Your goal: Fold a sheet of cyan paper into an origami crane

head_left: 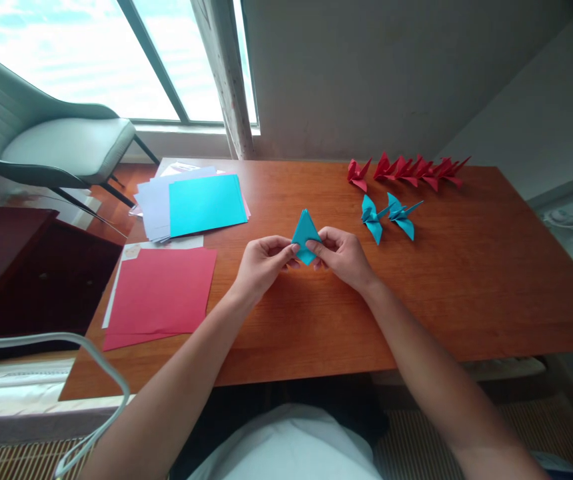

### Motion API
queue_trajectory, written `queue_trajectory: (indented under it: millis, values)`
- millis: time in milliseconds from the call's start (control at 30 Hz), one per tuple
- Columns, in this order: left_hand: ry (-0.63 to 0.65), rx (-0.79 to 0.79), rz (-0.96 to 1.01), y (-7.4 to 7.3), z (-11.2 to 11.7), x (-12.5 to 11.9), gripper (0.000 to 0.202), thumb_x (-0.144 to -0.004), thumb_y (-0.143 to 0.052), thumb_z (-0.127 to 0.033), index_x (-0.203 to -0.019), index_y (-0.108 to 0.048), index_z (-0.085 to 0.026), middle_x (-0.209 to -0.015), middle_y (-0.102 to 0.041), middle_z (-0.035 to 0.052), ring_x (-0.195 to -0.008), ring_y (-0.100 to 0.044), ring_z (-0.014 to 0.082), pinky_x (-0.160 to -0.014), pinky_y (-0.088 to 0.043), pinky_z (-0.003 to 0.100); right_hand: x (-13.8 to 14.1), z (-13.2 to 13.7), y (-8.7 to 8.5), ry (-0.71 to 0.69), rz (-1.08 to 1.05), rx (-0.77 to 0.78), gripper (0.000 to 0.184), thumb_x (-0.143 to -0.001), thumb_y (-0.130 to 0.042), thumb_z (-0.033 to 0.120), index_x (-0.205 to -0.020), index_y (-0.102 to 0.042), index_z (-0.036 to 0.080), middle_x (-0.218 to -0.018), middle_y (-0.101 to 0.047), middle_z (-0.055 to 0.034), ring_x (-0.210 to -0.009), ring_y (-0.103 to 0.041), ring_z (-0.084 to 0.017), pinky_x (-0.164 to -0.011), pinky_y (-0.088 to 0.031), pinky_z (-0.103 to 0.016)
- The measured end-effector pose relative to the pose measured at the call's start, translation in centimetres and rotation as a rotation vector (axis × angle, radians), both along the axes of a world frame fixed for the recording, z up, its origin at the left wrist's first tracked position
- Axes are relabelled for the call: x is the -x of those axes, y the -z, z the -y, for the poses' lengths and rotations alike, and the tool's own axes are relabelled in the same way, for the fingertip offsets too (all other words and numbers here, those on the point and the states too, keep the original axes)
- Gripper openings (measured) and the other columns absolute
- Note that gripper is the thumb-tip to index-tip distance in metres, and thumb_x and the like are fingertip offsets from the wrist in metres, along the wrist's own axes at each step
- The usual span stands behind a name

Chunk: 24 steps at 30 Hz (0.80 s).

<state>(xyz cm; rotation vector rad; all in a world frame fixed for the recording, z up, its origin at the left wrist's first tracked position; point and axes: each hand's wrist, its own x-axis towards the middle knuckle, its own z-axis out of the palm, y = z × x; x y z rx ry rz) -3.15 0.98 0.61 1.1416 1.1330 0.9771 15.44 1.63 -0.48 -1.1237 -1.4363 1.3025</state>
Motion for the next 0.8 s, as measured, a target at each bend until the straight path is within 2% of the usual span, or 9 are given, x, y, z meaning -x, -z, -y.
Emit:
queue_trajectory:
  millis: [200, 400, 533, 667, 800]
  values:
    - [-0.069, -0.016, 0.050, 0.3, -0.1, -0.1, 0.043, -0.074, -0.081, -0.055, -0.082, -0.070, -0.015, -0.070, -0.072, 0.0037, -0.064, -0.066, 0.0128, -0.060, -0.047, 0.023, -0.1, -0.1, 0.2, 0.037, 0.012, -0.057, 0.040, -0.084, -0.071, 0.059, -0.072, -0.065, 0.021, -0.061, -0.065, 0.0002, -0.055, -0.058, -0.014, -0.056, -0.044, -0.029]
    - [0.067, 0.039, 0.112, 0.3, 0.5, -0.8, 0.045, -0.074, -0.080, -0.056, -0.088, -0.073, -0.013, -0.081, -0.076, 0.0080, -0.067, -0.067, 0.0140, -0.058, -0.047, 0.023, 0.2, 0.4, 0.0, 0.100, 0.026, -0.096, 0.045, -0.083, -0.071, 0.060, -0.065, -0.063, 0.021, -0.056, -0.054, 0.0024, -0.053, -0.044, -0.012, -0.050, -0.032, -0.028]
    - [0.076, 0.014, 0.103, 0.5, 0.5, -1.0, 0.038, -0.071, -0.084, -0.047, -0.085, -0.075, -0.013, -0.077, -0.075, 0.0060, -0.064, -0.064, 0.0127, -0.056, -0.044, 0.022, 0.5, 0.4, 0.0, 0.120, 0.001, -0.074, 0.044, -0.082, -0.072, 0.059, -0.064, -0.062, 0.020, -0.055, -0.053, 0.0033, -0.052, -0.042, -0.011, -0.050, -0.031, -0.027]
    - [0.056, -0.017, 0.080, 0.9, 0.3, -0.9, 0.033, -0.071, -0.084, -0.043, -0.082, -0.073, -0.014, -0.076, -0.074, 0.0040, -0.062, -0.062, 0.0116, -0.057, -0.044, 0.021, 0.5, 0.1, 0.5, 0.059, -0.038, -0.065, 0.038, -0.083, -0.072, 0.053, -0.068, -0.062, 0.020, -0.059, -0.056, 0.0030, -0.055, -0.046, -0.011, -0.053, -0.034, -0.026]
    - [0.097, -0.025, 0.056, 1.1, 0.3, -0.9, 0.031, -0.070, -0.084, -0.041, -0.079, -0.072, -0.014, -0.074, -0.074, 0.0041, -0.062, -0.063, 0.0125, -0.058, -0.046, 0.022, 0.4, -0.2, 0.9, -0.007, 0.008, -0.090, 0.029, -0.081, -0.075, 0.048, -0.081, -0.067, 0.020, -0.075, -0.064, 0.0009, -0.069, -0.055, -0.015, -0.063, -0.044, -0.027]
